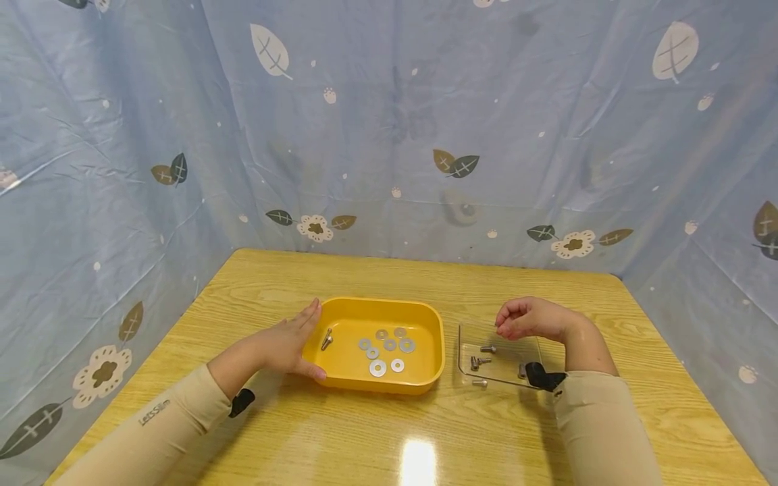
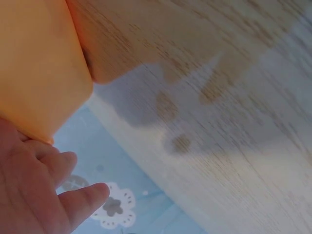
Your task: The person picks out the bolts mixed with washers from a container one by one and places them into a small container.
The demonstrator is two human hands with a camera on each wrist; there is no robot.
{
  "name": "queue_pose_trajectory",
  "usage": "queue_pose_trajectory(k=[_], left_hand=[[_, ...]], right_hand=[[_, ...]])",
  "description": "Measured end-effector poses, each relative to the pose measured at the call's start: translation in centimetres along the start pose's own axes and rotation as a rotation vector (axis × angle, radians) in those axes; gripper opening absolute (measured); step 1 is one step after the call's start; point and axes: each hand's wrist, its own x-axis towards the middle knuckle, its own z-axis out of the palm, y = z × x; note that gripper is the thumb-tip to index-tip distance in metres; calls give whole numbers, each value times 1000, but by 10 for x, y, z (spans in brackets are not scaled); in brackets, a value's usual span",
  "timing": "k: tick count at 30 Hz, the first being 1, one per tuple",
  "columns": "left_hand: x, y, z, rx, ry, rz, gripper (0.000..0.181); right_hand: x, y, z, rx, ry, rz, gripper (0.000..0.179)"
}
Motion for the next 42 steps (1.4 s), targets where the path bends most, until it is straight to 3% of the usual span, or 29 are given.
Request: queue_pose_trajectory(k=[8, 19, 33, 42], left_hand=[[0, 0, -3, 5, -6, -1, 132], [0, 1, -2, 8, -7, 3, 132], [0, 1, -1, 6, -3, 8, 131], [-1, 1, -1, 1, 5, 18, 131]], right_hand=[[-2, -10, -1, -45, 19, -5, 30], [11, -51, 2, -108, 129, -42, 29], [66, -107, 43, -126, 153, -177, 30], [109, -131, 80, -181, 60, -226, 24]])
